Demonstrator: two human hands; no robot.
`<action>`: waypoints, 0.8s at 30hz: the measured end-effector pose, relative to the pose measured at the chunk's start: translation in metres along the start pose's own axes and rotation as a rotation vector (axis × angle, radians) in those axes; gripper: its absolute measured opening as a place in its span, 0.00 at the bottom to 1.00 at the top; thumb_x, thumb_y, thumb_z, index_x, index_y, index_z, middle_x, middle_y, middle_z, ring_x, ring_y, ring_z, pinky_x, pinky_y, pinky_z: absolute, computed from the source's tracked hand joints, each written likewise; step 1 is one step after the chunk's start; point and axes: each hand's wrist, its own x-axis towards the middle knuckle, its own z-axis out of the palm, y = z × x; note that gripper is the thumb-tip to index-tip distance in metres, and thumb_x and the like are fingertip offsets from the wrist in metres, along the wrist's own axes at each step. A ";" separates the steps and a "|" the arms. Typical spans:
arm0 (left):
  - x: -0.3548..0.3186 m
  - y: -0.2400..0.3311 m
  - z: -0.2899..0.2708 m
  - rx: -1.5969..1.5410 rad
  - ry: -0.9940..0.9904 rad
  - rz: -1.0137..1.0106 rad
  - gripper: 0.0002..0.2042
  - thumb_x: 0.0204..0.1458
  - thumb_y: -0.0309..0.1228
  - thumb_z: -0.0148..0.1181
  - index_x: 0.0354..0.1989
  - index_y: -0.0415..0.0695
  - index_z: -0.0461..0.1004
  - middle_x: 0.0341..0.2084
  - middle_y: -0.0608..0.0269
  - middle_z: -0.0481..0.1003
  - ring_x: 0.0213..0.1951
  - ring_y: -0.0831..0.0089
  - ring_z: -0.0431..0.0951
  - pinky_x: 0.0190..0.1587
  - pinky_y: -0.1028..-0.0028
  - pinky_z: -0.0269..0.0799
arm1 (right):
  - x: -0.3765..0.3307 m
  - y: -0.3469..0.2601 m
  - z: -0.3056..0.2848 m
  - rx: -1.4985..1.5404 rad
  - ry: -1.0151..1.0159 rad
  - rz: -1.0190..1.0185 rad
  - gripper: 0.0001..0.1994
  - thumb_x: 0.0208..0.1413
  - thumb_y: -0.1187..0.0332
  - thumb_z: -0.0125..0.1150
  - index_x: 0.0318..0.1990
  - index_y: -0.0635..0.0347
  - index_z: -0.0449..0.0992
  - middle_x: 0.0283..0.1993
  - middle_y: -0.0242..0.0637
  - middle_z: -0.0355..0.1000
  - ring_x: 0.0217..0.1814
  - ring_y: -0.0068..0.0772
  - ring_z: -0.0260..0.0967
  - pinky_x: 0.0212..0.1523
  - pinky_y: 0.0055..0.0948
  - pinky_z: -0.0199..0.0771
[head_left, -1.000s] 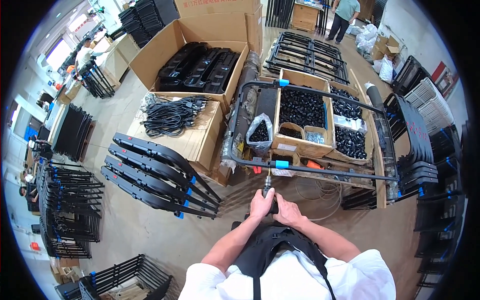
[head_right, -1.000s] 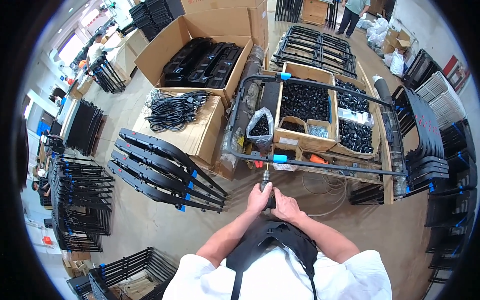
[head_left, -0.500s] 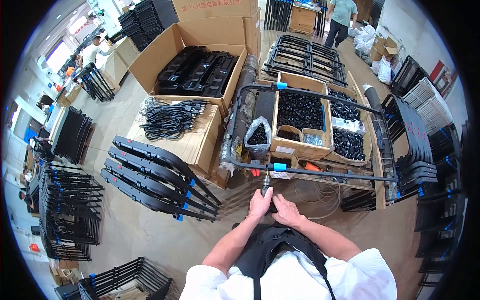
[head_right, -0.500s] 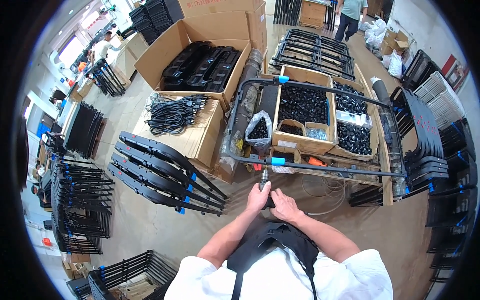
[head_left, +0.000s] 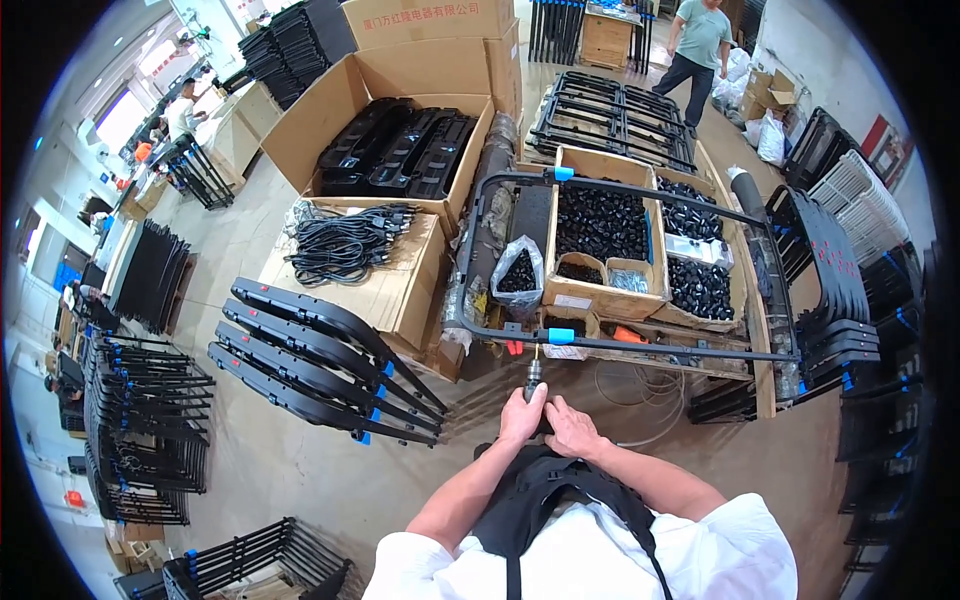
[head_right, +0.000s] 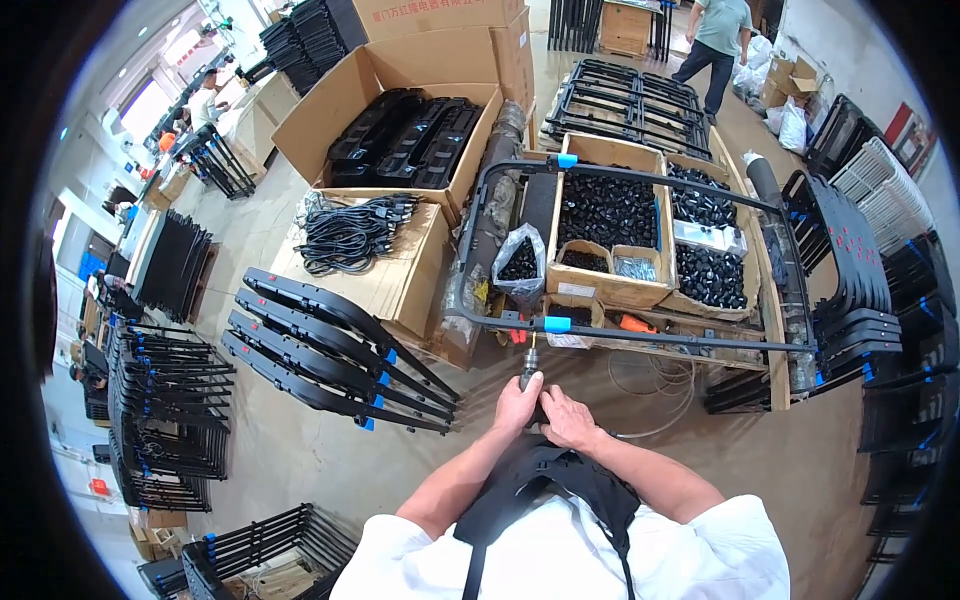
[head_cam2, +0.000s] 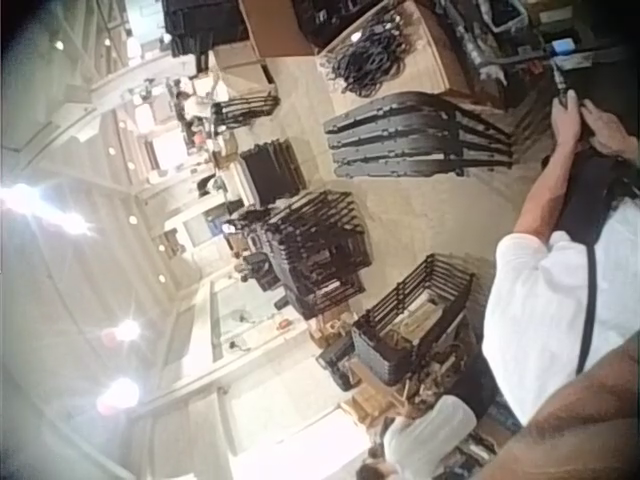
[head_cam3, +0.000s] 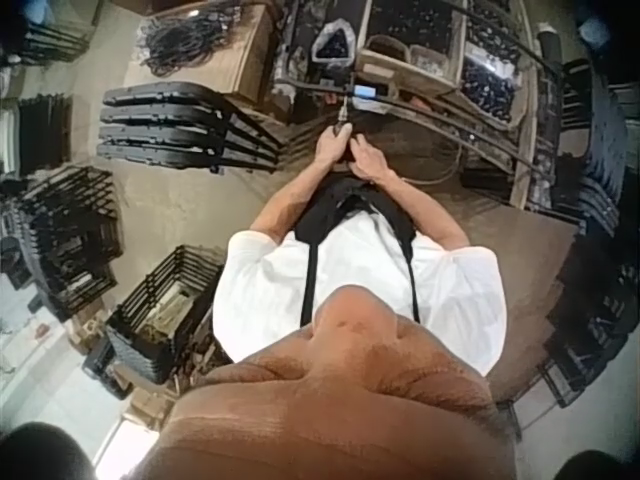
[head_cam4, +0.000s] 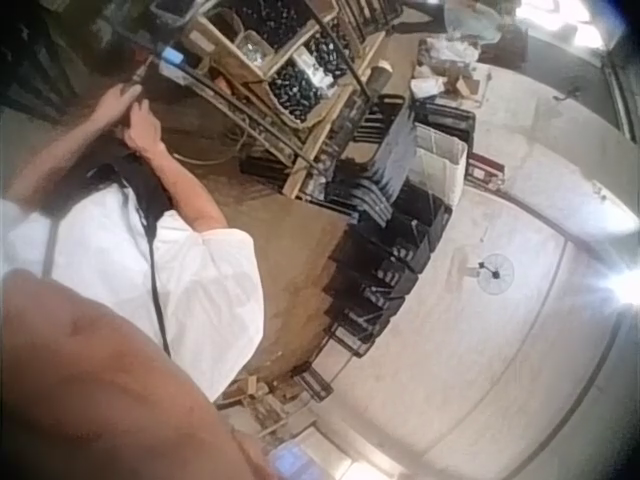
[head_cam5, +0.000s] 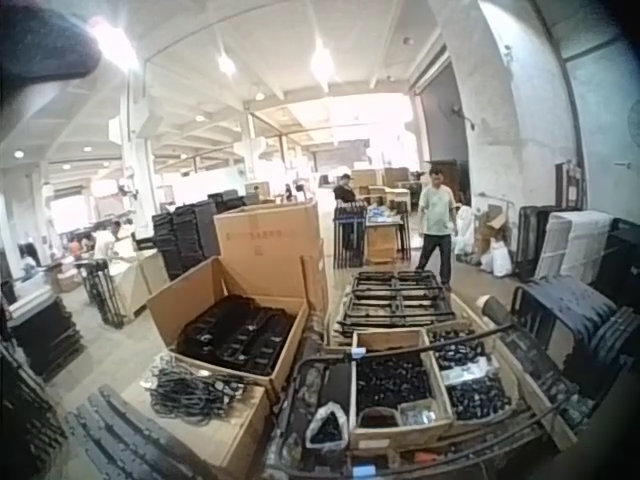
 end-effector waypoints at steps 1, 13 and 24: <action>-0.001 0.001 0.000 0.003 -0.001 0.001 0.30 0.63 0.59 0.61 0.42 0.36 0.78 0.37 0.46 0.82 0.41 0.58 0.83 0.47 0.59 0.76 | 0.000 0.001 0.001 0.002 0.002 0.001 0.28 0.51 0.65 0.73 0.56 0.65 0.66 0.55 0.53 0.66 0.59 0.62 0.72 0.56 0.54 0.77; -0.021 -0.002 0.007 -0.067 -0.019 -0.020 0.26 0.65 0.55 0.62 0.39 0.37 0.78 0.33 0.54 0.81 0.37 0.67 0.79 0.44 0.63 0.75 | -0.016 0.019 0.016 -0.019 0.053 -0.046 0.31 0.49 0.61 0.76 0.55 0.63 0.67 0.50 0.53 0.67 0.53 0.60 0.76 0.52 0.52 0.79; -0.018 -0.003 0.039 -0.035 -0.081 0.015 0.30 0.63 0.58 0.60 0.44 0.35 0.78 0.38 0.43 0.83 0.44 0.49 0.84 0.50 0.57 0.76 | -0.040 0.034 0.003 -0.052 0.143 0.021 0.38 0.45 0.60 0.78 0.63 0.65 0.67 0.48 0.50 0.75 0.51 0.54 0.79 0.52 0.45 0.81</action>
